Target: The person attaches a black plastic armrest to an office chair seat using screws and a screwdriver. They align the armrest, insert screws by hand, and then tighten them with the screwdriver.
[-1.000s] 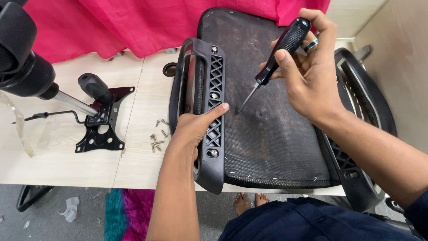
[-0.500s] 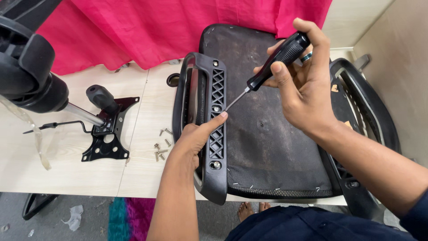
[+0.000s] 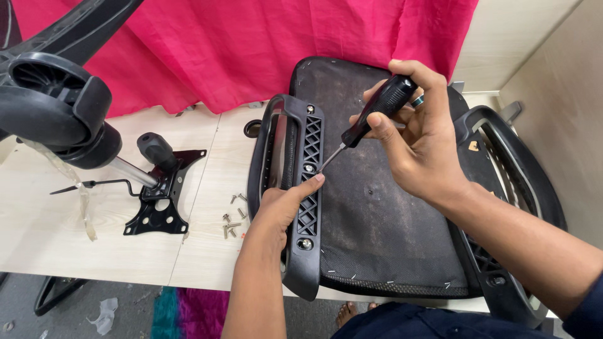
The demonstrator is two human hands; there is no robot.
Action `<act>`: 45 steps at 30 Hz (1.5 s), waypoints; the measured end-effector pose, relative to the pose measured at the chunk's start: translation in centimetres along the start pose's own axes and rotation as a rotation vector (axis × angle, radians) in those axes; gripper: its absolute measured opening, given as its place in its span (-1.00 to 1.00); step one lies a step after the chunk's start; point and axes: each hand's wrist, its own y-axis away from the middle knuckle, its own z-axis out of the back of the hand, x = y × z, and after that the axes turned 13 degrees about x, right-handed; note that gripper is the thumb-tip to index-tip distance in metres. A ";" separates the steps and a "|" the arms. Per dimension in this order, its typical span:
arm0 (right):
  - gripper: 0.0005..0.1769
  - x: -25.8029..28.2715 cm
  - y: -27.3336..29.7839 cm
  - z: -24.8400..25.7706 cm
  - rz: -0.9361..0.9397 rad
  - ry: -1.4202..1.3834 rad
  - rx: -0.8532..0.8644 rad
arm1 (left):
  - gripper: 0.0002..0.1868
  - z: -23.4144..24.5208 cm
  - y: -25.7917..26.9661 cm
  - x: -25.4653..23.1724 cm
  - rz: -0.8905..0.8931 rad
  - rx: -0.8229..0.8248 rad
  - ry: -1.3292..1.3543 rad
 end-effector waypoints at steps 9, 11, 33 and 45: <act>-0.40 0.3 -0.5 -0.6 -0.030 -0.012 -0.067 | -0.29 -0.2 0.2 0.0 -0.004 -0.024 -0.027; -0.40 0.1 -0.5 -0.9 -0.035 -0.009 -0.066 | -0.27 -0.2 0.3 0.0 -0.012 -0.017 -0.015; -0.50 1.9 -2.2 -0.8 -0.082 0.088 -0.025 | -0.25 -0.3 0.4 0.2 -0.045 -0.001 0.032; -0.56 3.1 -3.4 0.6 -0.046 0.079 0.056 | -0.18 -0.3 0.2 -1.2 -0.013 -0.008 -0.025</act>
